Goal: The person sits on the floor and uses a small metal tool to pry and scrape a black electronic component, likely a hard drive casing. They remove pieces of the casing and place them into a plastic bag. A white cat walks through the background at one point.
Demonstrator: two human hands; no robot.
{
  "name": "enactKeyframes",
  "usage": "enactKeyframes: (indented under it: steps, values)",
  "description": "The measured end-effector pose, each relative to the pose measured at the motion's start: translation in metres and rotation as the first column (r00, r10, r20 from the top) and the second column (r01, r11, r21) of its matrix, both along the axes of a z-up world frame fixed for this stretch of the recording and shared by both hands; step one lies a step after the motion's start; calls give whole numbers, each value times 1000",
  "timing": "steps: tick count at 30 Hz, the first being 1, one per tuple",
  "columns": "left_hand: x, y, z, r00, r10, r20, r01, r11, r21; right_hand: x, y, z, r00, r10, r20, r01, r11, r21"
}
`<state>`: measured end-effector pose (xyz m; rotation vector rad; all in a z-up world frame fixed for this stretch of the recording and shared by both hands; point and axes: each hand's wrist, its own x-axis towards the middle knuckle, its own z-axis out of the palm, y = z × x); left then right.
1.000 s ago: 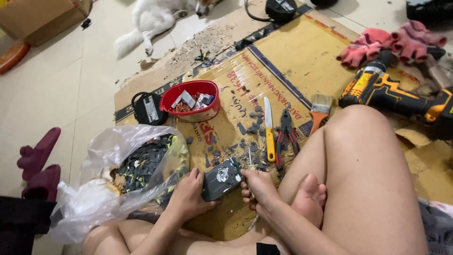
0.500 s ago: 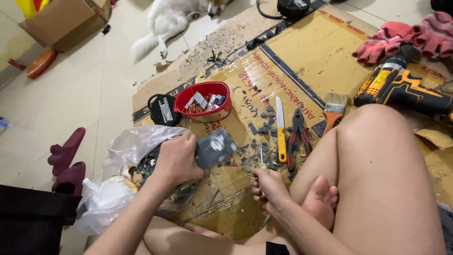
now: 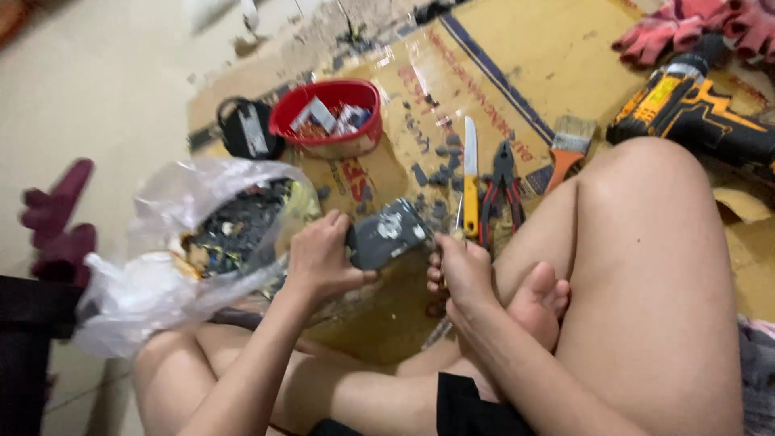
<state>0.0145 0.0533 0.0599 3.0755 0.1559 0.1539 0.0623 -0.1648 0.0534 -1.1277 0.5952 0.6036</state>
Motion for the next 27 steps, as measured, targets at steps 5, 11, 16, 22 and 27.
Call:
enactKeyframes:
  steps: [5, 11, 16, 22, 27]
  values:
    - [-11, 1, -33, 996, 83, 28, -80, 993, -86, 6, -14, 6, 996, 67, 51, -62, 993, -101]
    - [-21, -20, -39, 963, 268, 25, -250, 925, -286, 9, -39, 33, 946, 303, 112, -282, 944, -173]
    - [10, -50, -46, 931, 356, 87, -304, 882, -360, 26, -49, 30, 819, 508, 268, -395, 837, -378]
    - [7, -58, -49, 957, 177, 228, -125, 966, -226, 21, -48, 26, 415, 881, 227, -235, 344, -909]
    - [3, -59, -53, 933, 252, 258, -161, 932, -326, 20, -44, 22, 169, 919, 356, -78, 372, -925]
